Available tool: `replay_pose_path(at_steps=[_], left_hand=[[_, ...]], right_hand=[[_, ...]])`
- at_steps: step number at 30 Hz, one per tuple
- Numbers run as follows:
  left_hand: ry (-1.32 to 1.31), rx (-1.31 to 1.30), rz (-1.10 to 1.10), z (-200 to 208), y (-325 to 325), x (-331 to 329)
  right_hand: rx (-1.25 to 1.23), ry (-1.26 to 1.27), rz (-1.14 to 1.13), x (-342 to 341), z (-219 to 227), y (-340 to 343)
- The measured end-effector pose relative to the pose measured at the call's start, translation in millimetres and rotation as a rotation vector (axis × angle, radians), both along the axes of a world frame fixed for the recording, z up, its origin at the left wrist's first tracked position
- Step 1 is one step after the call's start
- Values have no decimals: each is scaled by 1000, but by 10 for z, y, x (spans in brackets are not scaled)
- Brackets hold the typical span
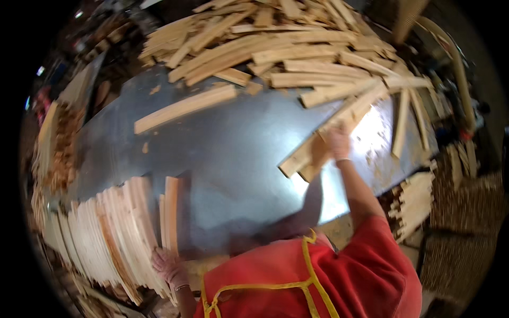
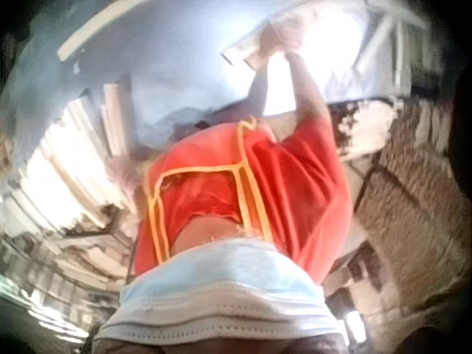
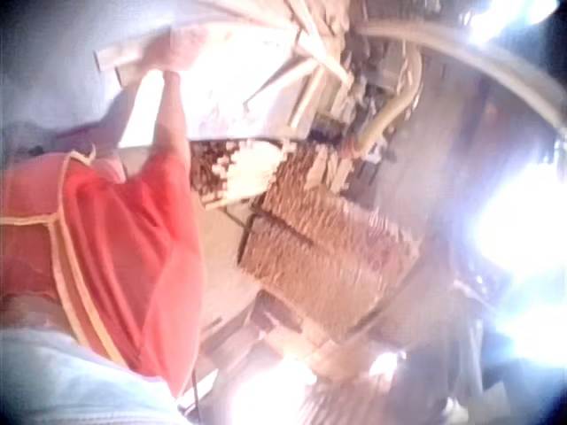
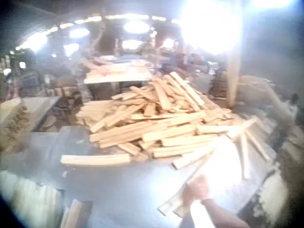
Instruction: The person picks up individual wooden planks from a large pile on a metal table and stacks them neatly on the left side. The person handles the planks by hand, aligning them into a growing stack while another worker is visible in the background.
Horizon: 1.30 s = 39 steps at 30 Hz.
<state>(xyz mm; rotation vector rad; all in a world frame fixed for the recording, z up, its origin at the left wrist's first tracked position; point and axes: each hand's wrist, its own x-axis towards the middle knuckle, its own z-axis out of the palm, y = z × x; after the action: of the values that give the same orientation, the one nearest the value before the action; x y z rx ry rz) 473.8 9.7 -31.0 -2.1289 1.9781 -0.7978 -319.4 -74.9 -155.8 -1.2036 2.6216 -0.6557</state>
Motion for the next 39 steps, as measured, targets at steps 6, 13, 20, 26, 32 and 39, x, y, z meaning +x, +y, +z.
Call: replay_pose_path(at_steps=[6, 13, 20, 26, 32, 39], left_hand=[[412, 359, 188, 22, -681, -384], [679, 618, -92, 106, -783, -2334], [869, 951, -387, 364, -1180, -3341], [854, 995, -262, 791, -1035, -3112], [1605, 629, 71, 910, -1033, -2254], [917, 315, 271, 653, -922, -1040]], right_hand=[[-80, 324, 272, -2275, -371, 372], [-11, -305, -446, -312, 730, -730], [-525, -548, -227, 1802, 923, -287], [-286, -1631, -154, 3300, 989, -15], [-113, -1864, 286, 4294, 1589, -376], [-49, -1220, 527, 3911, 1080, -198]])
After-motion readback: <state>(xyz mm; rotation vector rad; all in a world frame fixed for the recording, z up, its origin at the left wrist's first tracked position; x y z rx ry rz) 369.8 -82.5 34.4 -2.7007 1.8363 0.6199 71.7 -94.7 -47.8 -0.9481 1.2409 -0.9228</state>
